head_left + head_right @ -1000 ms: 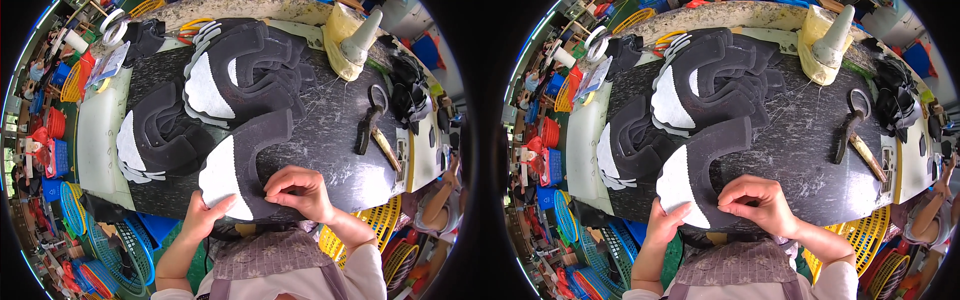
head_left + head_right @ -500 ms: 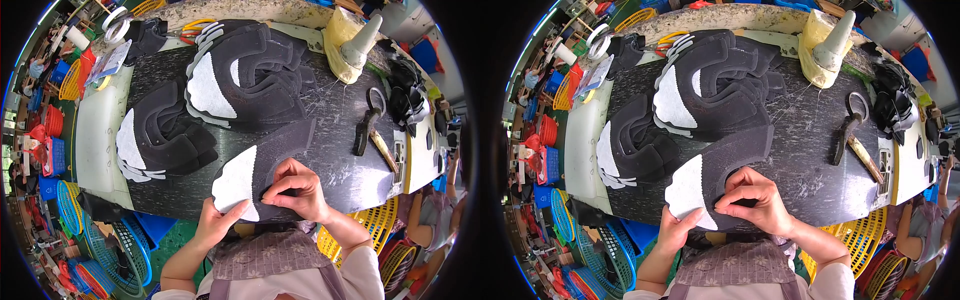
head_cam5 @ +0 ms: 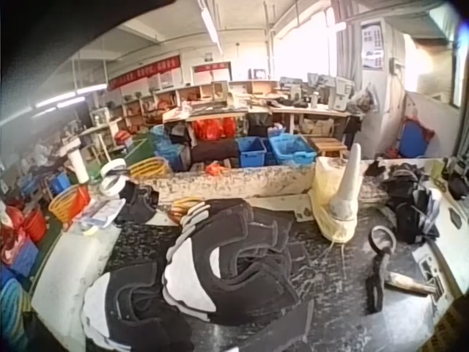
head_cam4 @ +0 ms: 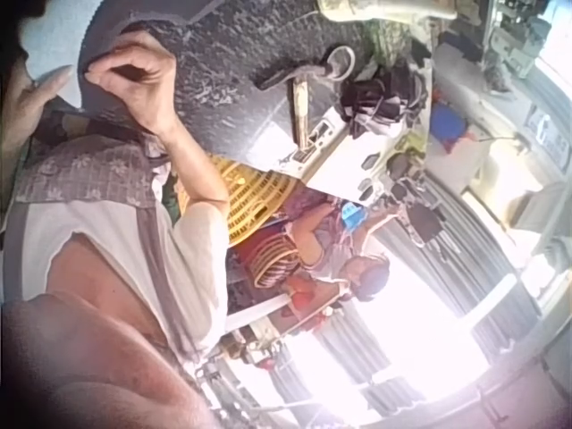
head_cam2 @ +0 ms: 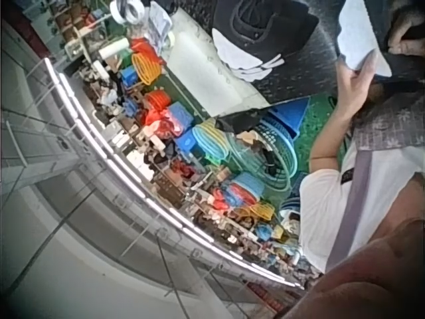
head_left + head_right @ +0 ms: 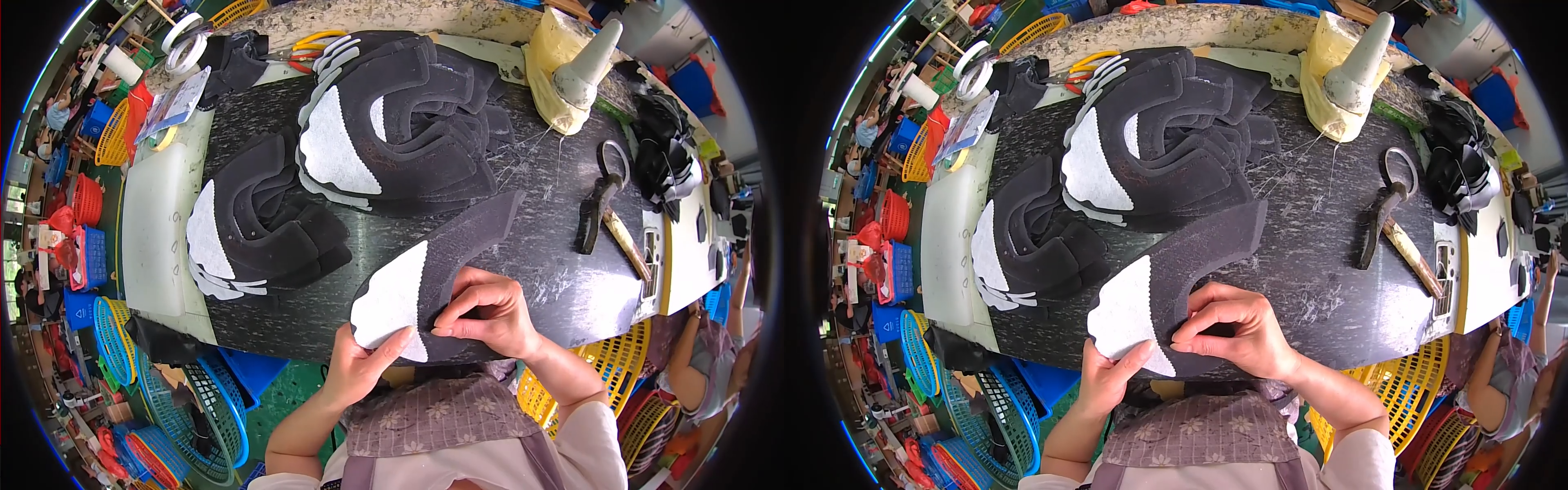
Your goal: The recorder is preparing black shoe upper components by peeling and applying small white adhesive stickers to specific areas of the parts.
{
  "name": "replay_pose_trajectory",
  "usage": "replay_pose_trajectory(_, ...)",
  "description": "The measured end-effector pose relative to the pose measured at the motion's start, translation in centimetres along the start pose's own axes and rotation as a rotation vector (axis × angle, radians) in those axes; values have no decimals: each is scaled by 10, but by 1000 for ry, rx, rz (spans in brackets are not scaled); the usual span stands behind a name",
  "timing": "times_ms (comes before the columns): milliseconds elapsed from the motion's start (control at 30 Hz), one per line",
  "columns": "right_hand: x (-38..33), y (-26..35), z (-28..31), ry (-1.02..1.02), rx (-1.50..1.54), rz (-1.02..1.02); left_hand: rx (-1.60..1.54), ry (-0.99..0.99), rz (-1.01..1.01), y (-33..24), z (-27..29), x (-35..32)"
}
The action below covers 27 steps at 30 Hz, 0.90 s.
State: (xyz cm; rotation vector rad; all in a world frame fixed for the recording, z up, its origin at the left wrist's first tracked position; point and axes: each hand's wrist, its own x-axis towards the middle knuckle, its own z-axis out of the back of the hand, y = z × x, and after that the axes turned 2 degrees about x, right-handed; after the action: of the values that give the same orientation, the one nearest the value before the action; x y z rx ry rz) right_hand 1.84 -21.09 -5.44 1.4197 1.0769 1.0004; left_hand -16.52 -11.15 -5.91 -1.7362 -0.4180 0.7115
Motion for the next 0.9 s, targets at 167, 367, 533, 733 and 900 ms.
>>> replay_pose_trajectory(167, -2, -3, -3, -49, 23, 48, -91, -19, -9, 0, -3, 0)
replay_pose_trajectory(367, -7, -1, -13, -155, 205, -19, 41, -7, -160, -2, -4, 0)
replay_pose_trajectory(533, -9, 5, -17, -122, 260, -29, 92, 52, -123, -3, -2, 3)
replay_pose_trajectory(733, 0, 21, -12, -90, 302, -385, -157, 103, -49, 4, 5, 8)
replay_pose_trajectory(900, -4, 13, -12, -96, 372, -361, -241, 60, 23, 2, 3, 4)
